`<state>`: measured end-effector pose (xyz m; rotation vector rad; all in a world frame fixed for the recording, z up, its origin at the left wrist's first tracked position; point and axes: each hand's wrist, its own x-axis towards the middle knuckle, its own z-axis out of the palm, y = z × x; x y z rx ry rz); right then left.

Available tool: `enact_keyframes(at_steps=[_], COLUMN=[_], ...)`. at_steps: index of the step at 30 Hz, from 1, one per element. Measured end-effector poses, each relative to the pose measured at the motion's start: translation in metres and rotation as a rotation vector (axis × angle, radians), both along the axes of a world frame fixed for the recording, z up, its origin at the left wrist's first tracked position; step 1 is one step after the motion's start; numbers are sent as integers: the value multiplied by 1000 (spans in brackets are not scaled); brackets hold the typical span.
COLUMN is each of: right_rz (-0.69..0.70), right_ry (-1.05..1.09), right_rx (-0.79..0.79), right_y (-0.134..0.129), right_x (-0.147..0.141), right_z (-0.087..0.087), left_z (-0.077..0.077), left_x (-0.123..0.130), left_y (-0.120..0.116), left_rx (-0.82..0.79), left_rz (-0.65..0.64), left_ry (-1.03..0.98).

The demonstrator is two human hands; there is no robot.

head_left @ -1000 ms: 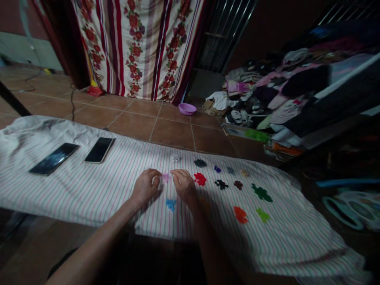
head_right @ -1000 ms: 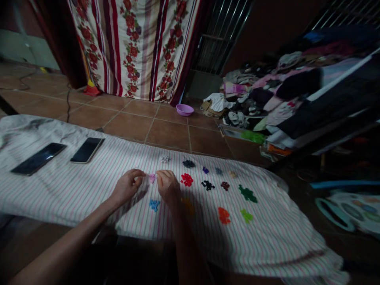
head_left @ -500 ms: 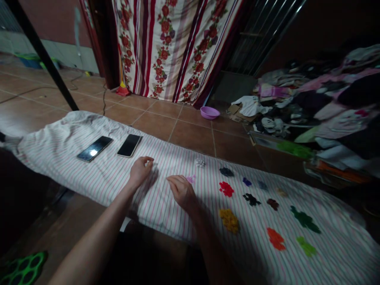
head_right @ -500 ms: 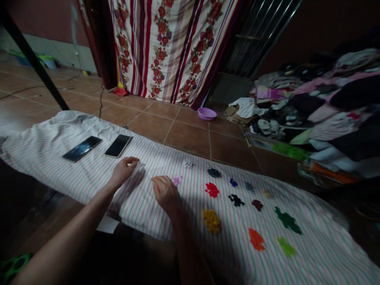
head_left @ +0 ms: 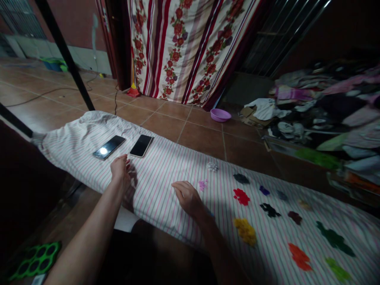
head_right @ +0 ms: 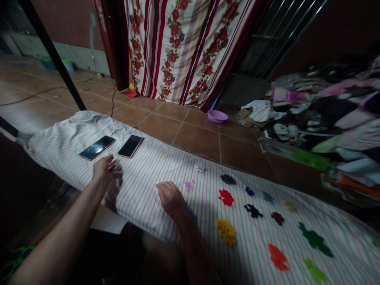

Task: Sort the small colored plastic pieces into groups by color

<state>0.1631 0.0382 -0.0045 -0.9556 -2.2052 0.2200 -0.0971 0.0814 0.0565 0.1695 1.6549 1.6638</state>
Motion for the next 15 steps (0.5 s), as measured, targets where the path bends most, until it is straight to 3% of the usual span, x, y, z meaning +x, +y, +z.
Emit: enact_keyframes(at_steps=[9, 15], right_rz=[-18, -16], right_ry=[-22, -32], right_rx=[17, 15], right_y=[5, 8], right_x=[-4, -4], right_z=[-3, -2], left_z=[-14, -43], left_x=[-22, -23], left_y=[12, 14], left_rx=[50, 131], left_rz=[83, 143], left_ry=[-18, 149])
